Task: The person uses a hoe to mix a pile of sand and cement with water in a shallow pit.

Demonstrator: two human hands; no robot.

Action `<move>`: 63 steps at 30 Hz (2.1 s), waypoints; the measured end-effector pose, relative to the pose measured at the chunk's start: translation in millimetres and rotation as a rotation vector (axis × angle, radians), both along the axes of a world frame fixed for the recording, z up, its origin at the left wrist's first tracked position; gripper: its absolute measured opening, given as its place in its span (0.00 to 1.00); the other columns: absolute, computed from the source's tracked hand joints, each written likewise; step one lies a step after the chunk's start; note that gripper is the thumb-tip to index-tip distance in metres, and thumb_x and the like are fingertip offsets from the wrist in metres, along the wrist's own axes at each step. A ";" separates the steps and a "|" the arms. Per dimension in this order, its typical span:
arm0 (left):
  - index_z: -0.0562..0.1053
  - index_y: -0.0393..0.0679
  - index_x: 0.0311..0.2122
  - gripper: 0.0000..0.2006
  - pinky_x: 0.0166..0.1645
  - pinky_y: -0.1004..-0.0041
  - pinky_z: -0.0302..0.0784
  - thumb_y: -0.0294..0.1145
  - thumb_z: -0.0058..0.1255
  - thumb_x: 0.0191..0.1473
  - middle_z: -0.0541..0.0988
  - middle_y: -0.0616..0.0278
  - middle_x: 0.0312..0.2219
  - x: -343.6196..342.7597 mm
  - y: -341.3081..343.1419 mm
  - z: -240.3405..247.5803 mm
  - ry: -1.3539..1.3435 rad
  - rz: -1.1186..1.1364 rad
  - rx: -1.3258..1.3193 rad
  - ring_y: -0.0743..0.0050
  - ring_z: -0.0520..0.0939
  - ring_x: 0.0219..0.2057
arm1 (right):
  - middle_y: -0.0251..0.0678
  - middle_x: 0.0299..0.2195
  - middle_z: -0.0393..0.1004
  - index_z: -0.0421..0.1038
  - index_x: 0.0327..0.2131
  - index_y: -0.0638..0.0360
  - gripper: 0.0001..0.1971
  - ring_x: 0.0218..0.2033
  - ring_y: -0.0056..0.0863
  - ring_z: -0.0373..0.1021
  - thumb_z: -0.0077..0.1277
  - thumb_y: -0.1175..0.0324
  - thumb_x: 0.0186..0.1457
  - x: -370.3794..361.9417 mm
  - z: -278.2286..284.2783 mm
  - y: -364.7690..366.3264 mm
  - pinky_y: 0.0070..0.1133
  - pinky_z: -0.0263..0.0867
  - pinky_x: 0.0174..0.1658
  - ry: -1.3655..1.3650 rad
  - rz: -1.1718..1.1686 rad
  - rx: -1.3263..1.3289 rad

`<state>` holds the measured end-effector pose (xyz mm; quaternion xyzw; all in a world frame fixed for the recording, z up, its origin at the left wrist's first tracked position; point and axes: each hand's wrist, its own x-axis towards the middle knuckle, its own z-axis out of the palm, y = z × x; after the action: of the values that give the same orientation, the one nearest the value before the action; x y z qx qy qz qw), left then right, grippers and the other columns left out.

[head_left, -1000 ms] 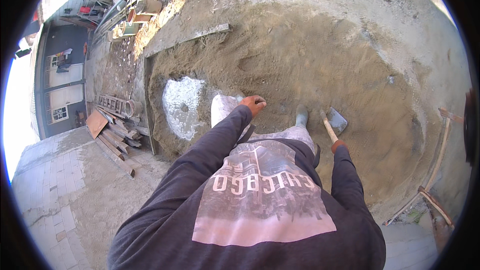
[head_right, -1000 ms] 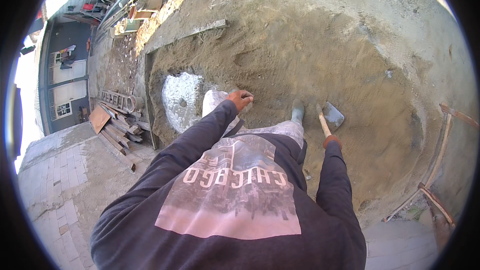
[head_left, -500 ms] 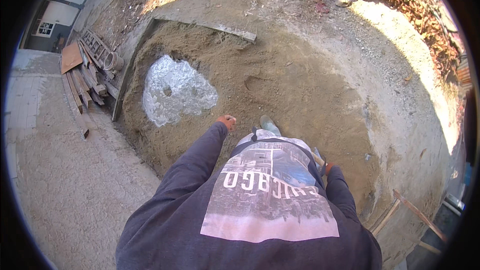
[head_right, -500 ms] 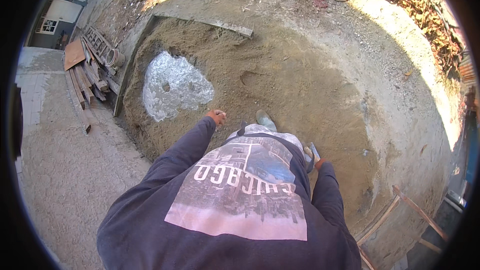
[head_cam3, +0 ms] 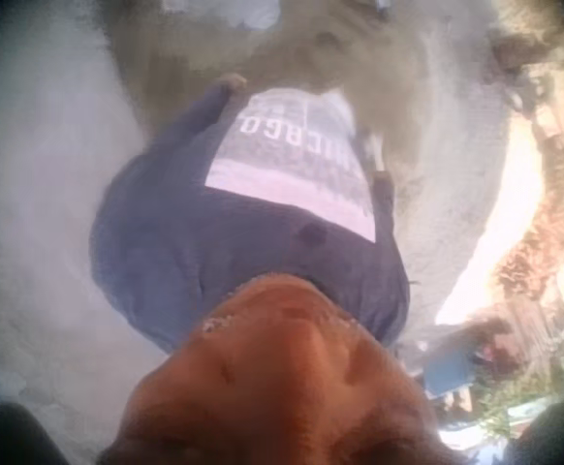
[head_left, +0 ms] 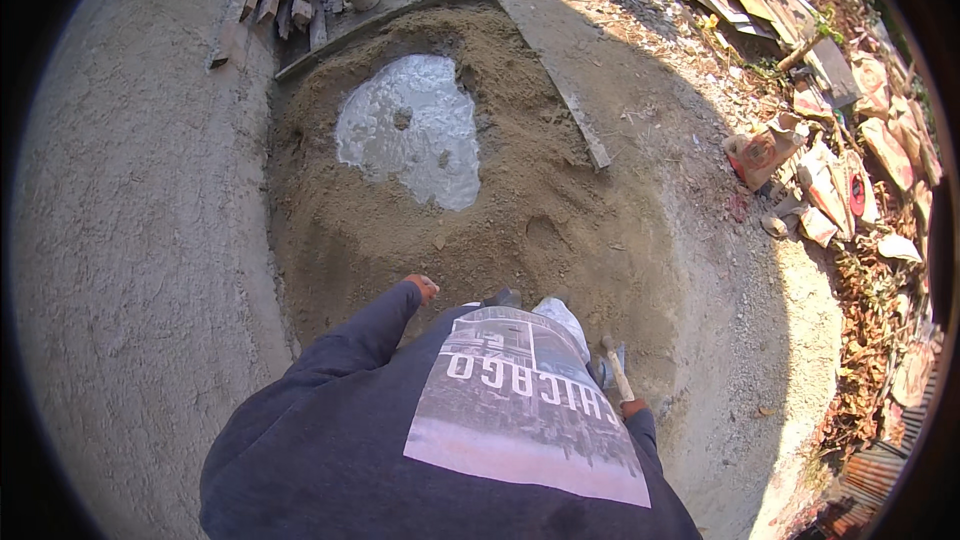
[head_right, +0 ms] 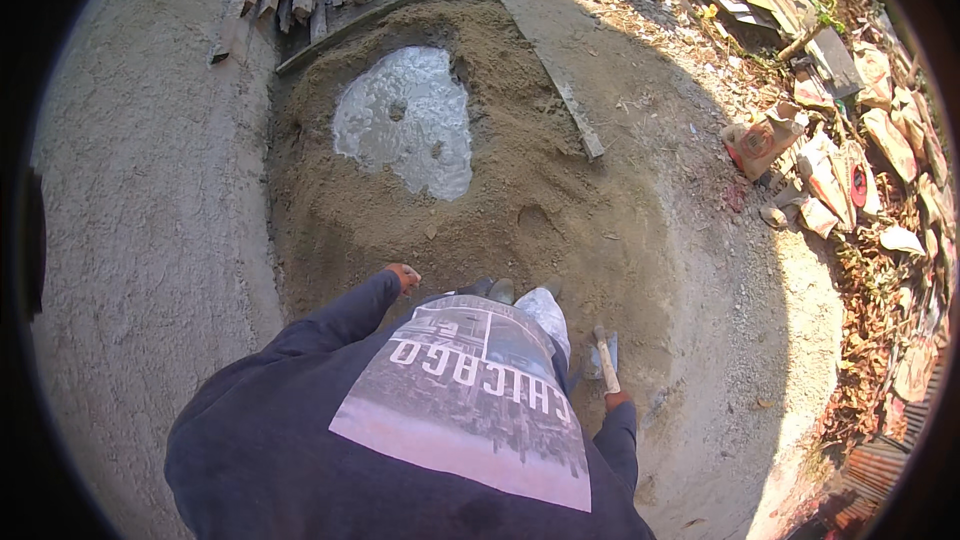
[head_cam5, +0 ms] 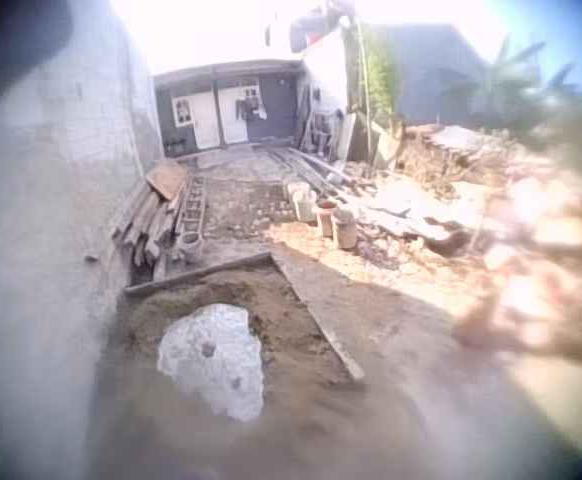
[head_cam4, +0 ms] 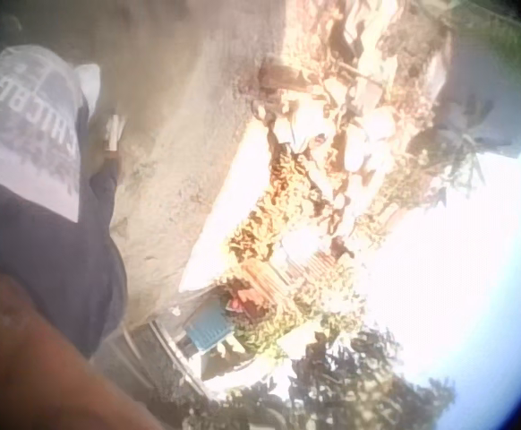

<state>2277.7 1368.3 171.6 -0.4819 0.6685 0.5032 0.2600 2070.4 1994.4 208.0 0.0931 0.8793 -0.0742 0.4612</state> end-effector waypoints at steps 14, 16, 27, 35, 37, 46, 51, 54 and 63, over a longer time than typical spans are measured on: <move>0.78 0.48 0.37 0.15 0.40 0.67 0.74 0.46 0.51 0.49 0.81 0.57 0.30 -294.4 135.0 14.9 0.193 -0.352 -0.222 0.64 0.81 0.33 | 0.38 0.14 0.69 0.70 0.20 0.66 0.14 0.11 0.25 0.63 0.52 0.64 0.50 -181.3 15.0 140.3 0.25 0.55 0.13 0.074 -0.177 0.052; 0.79 0.50 0.36 0.14 0.46 0.64 0.73 0.45 0.52 0.46 0.80 0.54 0.36 -323.9 184.6 30.8 0.280 -0.355 -0.118 0.57 0.79 0.40 | 0.38 0.14 0.69 0.70 0.20 0.66 0.14 0.11 0.26 0.63 0.52 0.64 0.50 -210.0 15.4 155.5 0.25 0.55 0.13 0.055 -0.143 0.050; 0.70 0.41 0.50 0.34 0.53 0.62 0.68 0.56 0.53 0.42 0.72 0.47 0.48 -346.6 314.2 9.2 -0.198 -0.257 -0.320 0.52 0.74 0.50 | 0.40 0.34 0.76 0.72 0.43 0.62 0.20 0.33 0.31 0.74 0.53 0.59 0.50 -376.1 -42.7 113.1 0.29 0.69 0.37 -0.315 0.966 0.093; 0.72 0.39 0.47 0.38 0.52 0.61 0.68 0.66 0.49 0.41 0.74 0.45 0.45 -254.5 349.3 15.1 -0.214 -0.021 0.138 0.48 0.74 0.47 | 0.48 0.31 0.76 0.73 0.35 0.67 0.18 0.31 0.40 0.74 0.52 0.59 0.49 -418.9 -112.5 121.5 0.32 0.69 0.35 -0.118 0.499 -0.078; 0.73 0.39 0.46 0.37 0.51 0.62 0.68 0.65 0.49 0.41 0.75 0.46 0.43 -247.8 351.1 29.5 -0.210 -0.027 0.179 0.49 0.75 0.45 | 0.50 0.30 0.76 0.74 0.34 0.68 0.18 0.30 0.42 0.75 0.52 0.59 0.49 -423.9 -120.4 113.9 0.33 0.69 0.35 -0.069 0.516 -0.101; 0.77 0.42 0.39 0.25 0.44 0.66 0.74 0.53 0.51 0.45 0.80 0.52 0.33 -231.1 292.1 75.8 -0.133 0.048 -0.033 0.58 0.80 0.37 | 0.53 0.36 0.75 0.73 0.35 0.68 0.20 0.39 0.47 0.72 0.51 0.57 0.51 -389.7 -112.2 10.9 0.36 0.68 0.42 0.084 0.603 -0.137; 0.77 0.45 0.39 0.13 0.42 0.72 0.74 0.38 0.52 0.48 0.81 0.58 0.30 -298.8 243.5 122.0 0.186 -0.012 -0.218 0.66 0.81 0.34 | 0.51 0.37 0.74 0.74 0.36 0.64 0.18 0.40 0.45 0.72 0.49 0.57 0.52 -363.6 -135.4 -46.4 0.35 0.68 0.43 0.144 0.597 -0.106; 0.76 0.45 0.41 0.15 0.43 0.70 0.73 0.39 0.52 0.49 0.81 0.57 0.32 -309.7 221.8 121.7 0.290 -0.165 -0.251 0.65 0.81 0.36 | 0.50 0.36 0.75 0.74 0.37 0.64 0.17 0.41 0.43 0.72 0.47 0.59 0.53 -342.2 -163.1 -88.2 0.33 0.69 0.43 0.133 0.557 -0.123; 0.74 0.43 0.45 0.19 0.47 0.68 0.72 0.43 0.52 0.51 0.79 0.54 0.39 -379.7 270.1 52.1 0.355 -0.361 0.192 0.63 0.79 0.41 | 0.46 0.25 0.74 0.69 0.41 0.65 0.15 0.25 0.38 0.73 0.42 0.66 0.52 -289.8 -233.7 -118.6 0.36 0.67 0.20 -0.188 -0.462 -0.197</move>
<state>1898.0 1638.4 223.7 -0.2325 0.7280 0.5863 0.2687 1780.6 1875.8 -25.7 0.2525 0.7765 -0.2537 0.5186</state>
